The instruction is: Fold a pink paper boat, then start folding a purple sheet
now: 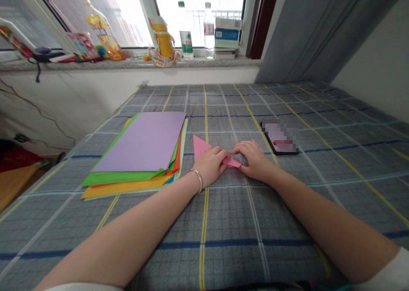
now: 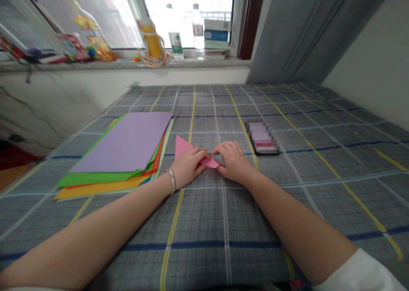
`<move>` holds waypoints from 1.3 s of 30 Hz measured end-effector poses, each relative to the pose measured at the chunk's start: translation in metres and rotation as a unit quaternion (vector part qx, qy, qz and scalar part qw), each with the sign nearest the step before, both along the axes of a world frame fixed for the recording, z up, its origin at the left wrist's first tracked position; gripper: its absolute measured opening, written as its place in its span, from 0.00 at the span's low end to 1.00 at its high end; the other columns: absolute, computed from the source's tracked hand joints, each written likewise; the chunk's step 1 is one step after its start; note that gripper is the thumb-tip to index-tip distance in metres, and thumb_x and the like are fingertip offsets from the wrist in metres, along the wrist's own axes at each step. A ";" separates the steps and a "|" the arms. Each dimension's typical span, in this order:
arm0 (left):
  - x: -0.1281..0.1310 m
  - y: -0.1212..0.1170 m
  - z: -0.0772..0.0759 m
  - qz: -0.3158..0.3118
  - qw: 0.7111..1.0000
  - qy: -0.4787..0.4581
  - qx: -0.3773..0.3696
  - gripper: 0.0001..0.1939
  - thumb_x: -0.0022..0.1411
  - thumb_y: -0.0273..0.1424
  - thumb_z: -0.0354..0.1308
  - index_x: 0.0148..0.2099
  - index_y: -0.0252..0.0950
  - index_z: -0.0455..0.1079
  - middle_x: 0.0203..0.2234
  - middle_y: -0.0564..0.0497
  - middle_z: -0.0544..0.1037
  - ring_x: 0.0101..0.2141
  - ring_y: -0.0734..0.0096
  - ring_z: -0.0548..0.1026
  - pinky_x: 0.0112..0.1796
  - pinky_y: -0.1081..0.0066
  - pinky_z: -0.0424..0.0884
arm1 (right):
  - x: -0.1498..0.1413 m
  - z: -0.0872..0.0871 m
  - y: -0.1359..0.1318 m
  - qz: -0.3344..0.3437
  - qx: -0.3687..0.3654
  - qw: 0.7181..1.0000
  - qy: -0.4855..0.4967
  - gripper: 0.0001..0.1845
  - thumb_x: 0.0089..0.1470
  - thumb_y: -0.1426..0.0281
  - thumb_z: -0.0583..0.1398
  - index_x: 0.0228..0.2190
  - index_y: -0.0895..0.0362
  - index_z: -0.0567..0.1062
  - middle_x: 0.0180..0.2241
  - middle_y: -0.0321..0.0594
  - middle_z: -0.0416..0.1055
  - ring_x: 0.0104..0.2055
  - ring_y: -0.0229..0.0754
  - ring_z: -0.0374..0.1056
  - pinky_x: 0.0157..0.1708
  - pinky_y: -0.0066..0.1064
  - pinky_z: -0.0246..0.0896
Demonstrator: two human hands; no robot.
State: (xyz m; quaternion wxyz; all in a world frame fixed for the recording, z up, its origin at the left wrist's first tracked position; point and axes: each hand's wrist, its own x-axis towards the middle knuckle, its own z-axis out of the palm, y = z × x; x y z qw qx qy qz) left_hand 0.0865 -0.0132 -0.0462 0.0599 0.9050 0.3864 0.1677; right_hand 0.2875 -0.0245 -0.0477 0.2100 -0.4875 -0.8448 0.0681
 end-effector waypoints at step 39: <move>-0.021 0.007 0.007 -0.184 0.981 0.054 0.039 0.16 0.60 0.25 0.49 0.49 0.37 0.70 0.54 0.44 0.70 0.57 0.53 0.63 0.54 0.46 0.61 | -0.010 0.000 0.007 -0.137 -0.161 0.977 -0.041 0.18 0.50 0.59 0.57 0.40 0.55 0.67 0.66 0.48 0.46 0.69 0.55 0.31 0.64 0.53 0.22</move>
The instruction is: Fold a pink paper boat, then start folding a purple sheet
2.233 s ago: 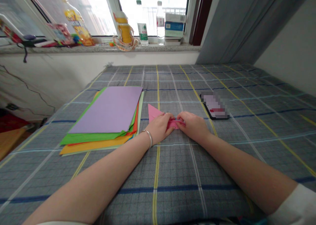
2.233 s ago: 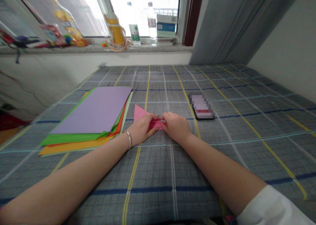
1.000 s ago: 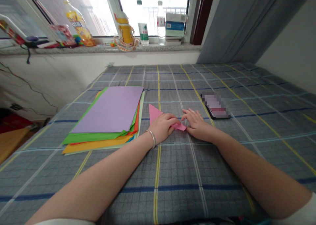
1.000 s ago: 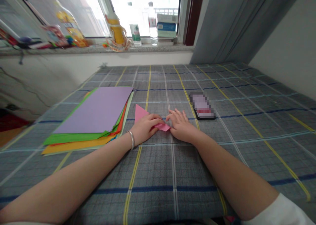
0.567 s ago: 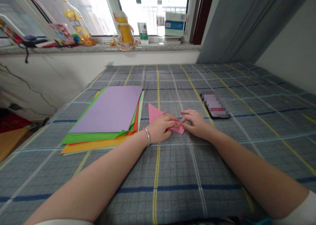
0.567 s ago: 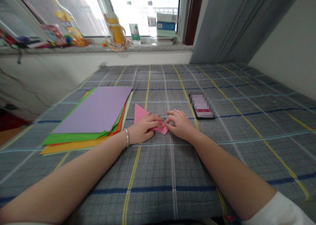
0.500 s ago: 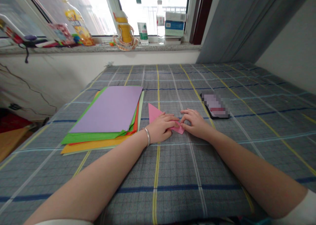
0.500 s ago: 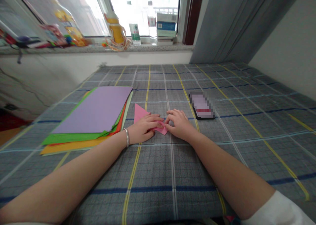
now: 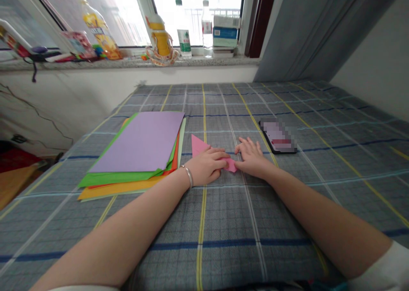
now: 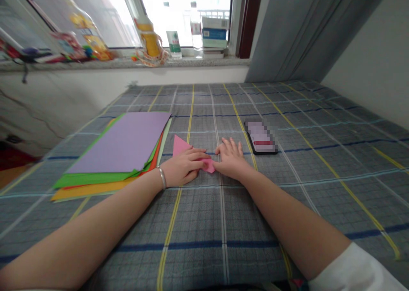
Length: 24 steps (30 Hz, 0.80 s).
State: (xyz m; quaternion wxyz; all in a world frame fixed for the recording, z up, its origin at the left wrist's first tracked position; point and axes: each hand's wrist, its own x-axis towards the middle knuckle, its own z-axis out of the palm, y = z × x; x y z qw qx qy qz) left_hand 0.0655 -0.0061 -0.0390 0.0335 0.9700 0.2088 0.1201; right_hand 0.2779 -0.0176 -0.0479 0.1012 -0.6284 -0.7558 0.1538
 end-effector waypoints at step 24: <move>-0.012 -0.004 0.010 0.018 0.999 -0.038 -0.023 0.10 0.62 0.23 0.46 0.38 0.35 0.69 0.43 0.45 0.74 0.48 0.64 0.69 0.52 0.60 0.65 | 0.015 -0.001 0.004 0.035 -0.004 0.999 0.019 0.10 0.46 0.73 0.54 0.33 0.55 0.71 0.65 0.46 0.48 0.68 0.57 0.33 0.62 0.56 0.30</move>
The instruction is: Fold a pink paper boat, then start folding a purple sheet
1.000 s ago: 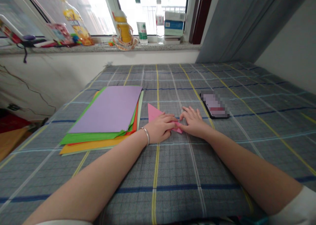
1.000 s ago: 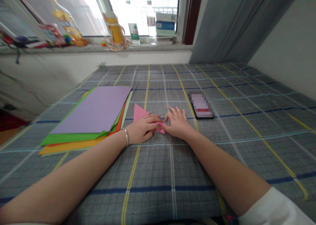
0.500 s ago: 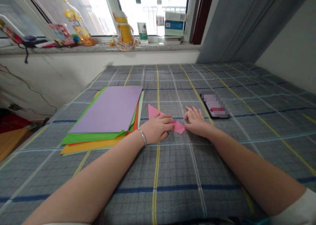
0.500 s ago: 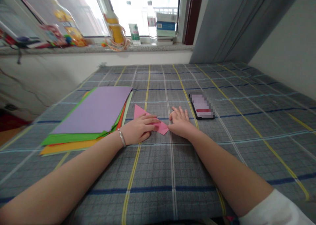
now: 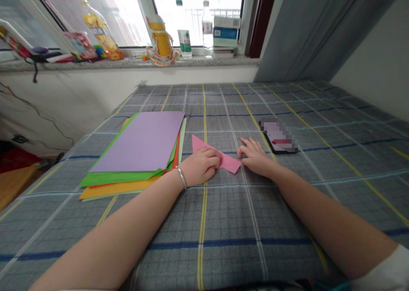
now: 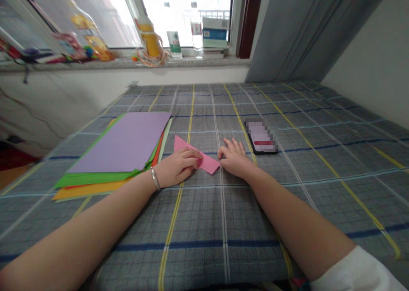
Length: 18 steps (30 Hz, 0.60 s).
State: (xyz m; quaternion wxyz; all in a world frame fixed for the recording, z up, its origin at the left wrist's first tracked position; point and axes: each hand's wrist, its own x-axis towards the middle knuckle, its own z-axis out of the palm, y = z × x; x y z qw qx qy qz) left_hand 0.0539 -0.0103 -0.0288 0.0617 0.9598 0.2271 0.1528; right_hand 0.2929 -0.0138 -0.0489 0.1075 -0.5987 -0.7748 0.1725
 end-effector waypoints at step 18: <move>0.011 -0.005 -0.016 0.101 0.990 0.075 0.059 0.23 0.68 0.35 0.43 0.63 0.36 0.58 0.60 0.44 0.63 0.58 0.54 0.60 0.58 0.49 0.53 | -0.019 0.002 -0.013 0.024 0.102 0.994 0.029 0.19 0.51 0.53 0.59 0.25 0.57 0.74 0.61 0.54 0.59 0.65 0.55 0.50 0.62 0.51 0.43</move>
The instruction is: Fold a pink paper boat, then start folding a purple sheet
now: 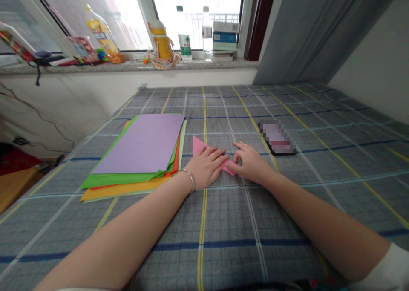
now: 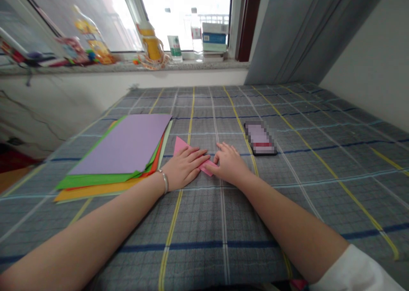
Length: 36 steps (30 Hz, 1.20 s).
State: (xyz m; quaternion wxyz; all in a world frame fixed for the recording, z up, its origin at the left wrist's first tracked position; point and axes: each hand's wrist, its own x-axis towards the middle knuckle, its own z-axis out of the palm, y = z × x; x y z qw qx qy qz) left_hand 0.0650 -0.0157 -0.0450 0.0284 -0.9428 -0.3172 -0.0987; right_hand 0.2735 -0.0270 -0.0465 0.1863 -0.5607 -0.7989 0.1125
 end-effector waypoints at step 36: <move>-0.012 0.000 0.026 0.134 0.932 -0.211 0.263 0.19 0.62 0.34 0.58 0.55 0.48 0.68 0.53 0.44 0.66 0.46 0.58 0.68 0.45 0.58 0.66 | 0.001 0.015 -0.014 0.063 0.178 0.945 0.266 0.03 0.56 0.70 0.57 0.30 0.52 0.66 0.37 0.38 0.73 0.38 0.40 0.70 0.33 0.31 0.66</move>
